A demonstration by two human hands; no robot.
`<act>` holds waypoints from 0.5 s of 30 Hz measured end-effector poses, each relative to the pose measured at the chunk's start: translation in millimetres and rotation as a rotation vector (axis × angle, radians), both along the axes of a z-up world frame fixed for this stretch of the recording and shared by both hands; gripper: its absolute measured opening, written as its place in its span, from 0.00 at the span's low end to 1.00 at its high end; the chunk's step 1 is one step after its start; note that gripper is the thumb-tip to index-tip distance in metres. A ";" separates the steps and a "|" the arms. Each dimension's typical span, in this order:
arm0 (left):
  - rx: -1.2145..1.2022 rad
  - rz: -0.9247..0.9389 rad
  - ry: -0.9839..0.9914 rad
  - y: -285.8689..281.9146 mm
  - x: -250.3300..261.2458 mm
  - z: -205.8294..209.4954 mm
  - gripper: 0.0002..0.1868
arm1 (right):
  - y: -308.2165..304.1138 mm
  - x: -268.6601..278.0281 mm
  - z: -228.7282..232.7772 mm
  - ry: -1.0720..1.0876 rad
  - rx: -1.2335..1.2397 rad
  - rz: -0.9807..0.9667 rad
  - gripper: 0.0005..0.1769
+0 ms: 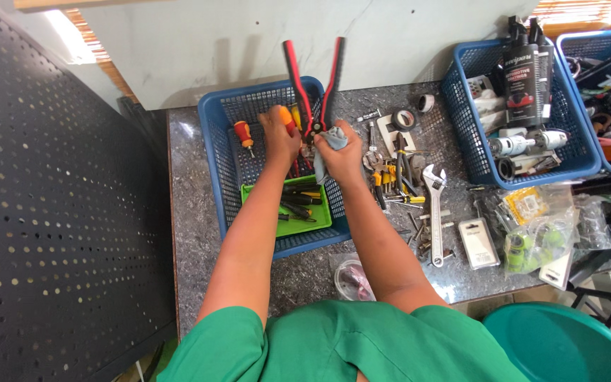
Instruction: The person wipes various tools and hardware items with a cloth and organizes them into different blue baskets on a workbench.
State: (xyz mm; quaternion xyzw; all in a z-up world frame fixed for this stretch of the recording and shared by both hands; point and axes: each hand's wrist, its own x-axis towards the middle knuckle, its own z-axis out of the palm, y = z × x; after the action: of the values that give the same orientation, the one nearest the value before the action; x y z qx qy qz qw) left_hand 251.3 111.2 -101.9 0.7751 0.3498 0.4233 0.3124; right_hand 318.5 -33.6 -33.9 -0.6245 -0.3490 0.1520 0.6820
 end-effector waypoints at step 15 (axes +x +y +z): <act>-0.266 -0.076 0.053 5.7 -0.3 -37.7 0.31 | -2.8 11.5 2.1 0.342 0.149 -0.026 0.08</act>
State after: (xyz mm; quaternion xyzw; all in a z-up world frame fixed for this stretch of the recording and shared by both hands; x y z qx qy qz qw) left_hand 251.0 116.9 -139.6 0.7504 0.3813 0.3406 0.4189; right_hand 330.0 -36.4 -31.8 -0.5418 -0.2302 0.2206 0.7777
